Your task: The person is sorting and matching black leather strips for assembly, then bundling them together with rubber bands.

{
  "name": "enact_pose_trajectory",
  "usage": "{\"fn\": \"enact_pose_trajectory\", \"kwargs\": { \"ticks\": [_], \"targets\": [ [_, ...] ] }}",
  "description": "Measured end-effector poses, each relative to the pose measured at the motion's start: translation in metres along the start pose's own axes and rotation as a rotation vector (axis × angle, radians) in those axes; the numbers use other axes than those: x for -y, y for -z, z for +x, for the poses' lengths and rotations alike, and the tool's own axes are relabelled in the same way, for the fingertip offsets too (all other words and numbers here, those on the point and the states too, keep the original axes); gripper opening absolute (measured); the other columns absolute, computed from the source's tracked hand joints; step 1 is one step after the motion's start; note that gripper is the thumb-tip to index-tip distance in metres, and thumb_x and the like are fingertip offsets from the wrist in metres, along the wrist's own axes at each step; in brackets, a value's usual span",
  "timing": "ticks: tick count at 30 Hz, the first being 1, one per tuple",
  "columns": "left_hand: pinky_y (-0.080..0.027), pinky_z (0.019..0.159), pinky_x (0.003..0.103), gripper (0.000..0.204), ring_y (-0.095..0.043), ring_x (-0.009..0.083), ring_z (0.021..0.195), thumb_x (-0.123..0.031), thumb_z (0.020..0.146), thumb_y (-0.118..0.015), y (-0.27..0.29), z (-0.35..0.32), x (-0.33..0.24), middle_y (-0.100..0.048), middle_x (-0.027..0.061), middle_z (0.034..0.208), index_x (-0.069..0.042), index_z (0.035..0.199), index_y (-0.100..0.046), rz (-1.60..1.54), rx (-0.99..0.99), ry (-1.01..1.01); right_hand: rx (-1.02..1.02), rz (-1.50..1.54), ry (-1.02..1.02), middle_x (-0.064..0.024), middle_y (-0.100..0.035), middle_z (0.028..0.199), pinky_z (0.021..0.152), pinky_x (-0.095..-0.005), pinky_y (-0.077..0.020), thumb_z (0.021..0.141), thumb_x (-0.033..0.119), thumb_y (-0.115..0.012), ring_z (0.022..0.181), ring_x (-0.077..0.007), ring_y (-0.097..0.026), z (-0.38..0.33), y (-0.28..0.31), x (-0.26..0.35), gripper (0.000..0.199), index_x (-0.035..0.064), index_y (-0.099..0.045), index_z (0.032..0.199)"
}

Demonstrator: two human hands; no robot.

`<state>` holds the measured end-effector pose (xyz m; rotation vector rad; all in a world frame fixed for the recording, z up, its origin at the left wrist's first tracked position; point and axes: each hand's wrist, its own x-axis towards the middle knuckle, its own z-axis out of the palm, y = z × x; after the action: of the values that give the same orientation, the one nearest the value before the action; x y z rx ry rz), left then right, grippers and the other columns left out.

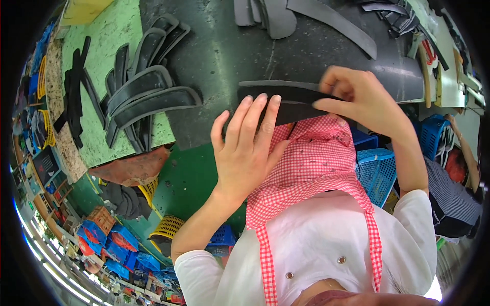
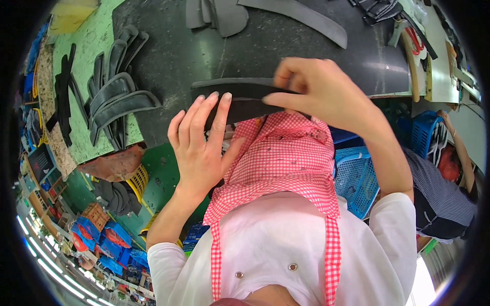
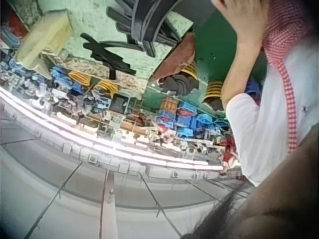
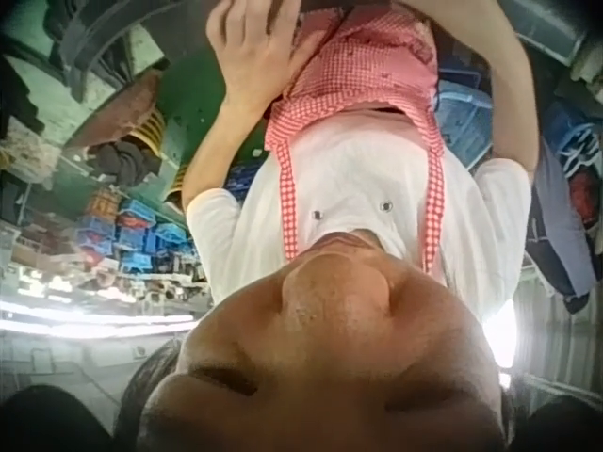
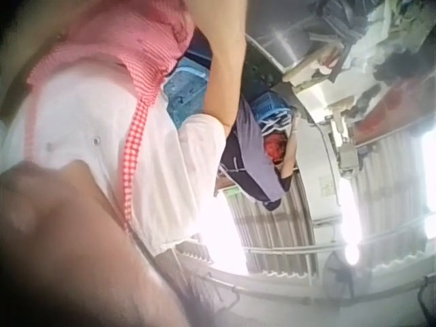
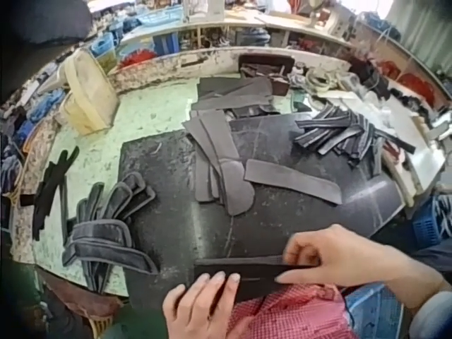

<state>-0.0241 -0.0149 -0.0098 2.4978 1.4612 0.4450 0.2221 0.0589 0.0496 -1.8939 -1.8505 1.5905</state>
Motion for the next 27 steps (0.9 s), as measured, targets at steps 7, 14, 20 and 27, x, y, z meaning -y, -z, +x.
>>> {"fn": "enact_pose_trajectory", "kwargs": {
  "ticks": [7, 14, 20, 27],
  "targets": [
    [-0.031, 0.109, 0.045, 0.067, -0.047, 0.0258, 0.13, -0.035, 0.079, -0.079, -0.006, 0.01, 0.001, -0.052, 0.0069, 0.138, -0.02, 0.142, -0.06, 0.054, -0.052, -0.04, -0.171, 0.216, -0.046, -0.005, -0.067, 0.066, 0.056, -0.0226, -0.0523, 0.095, 0.014, -0.068, 0.059, -0.0092, -0.066, -0.016, 0.008, -0.043, 0.016, -0.001, -0.065, 0.091],
    [-0.035, 0.113, 0.051, 0.05, -0.046, 0.0283, 0.137, -0.022, 0.079, -0.075, -0.015, 0.043, -0.005, -0.053, 0.0071, 0.143, -0.019, 0.128, -0.067, -0.073, -0.039, -0.217, -0.19, -0.026, 0.065, -0.0064, -0.053, 0.053, 0.045, -0.03, -0.0378, 0.09, 0.015, -0.074, 0.043, -0.0125, -0.05, -0.006, 0.008, -0.03, 0.034, 0.0043, -0.045, 0.075],
    [-0.049, 0.101, 0.038, 0.029, -0.068, 0.0215, 0.113, -0.013, 0.077, -0.072, 0.029, 0.028, 0.039, -0.074, 0.0009, 0.113, -0.02, 0.104, -0.078, -0.07, -0.377, -0.31, -0.215, 0.25, 0.021, 0.0014, -0.055, 0.065, 0.05, -0.0201, -0.0408, 0.095, 0.007, -0.066, 0.056, -0.0039, -0.053, -0.006, 0.013, -0.045, 0.013, 0.0044, -0.053, 0.093],
    [-0.041, 0.104, 0.043, 0.032, -0.052, 0.0321, 0.129, -0.017, 0.089, -0.064, 0.07, 0.019, 0.139, -0.062, 0.0133, 0.128, -0.012, 0.119, -0.072, 0.106, -0.401, 0.147, -0.324, 0.17, 0.239, 0.0006, -0.058, 0.072, 0.058, -0.0211, -0.0438, 0.095, 0.004, -0.063, 0.063, -0.0036, -0.054, 0.007, 0.021, -0.046, 0.007, 0.0056, -0.057, 0.099]
  ]
}}
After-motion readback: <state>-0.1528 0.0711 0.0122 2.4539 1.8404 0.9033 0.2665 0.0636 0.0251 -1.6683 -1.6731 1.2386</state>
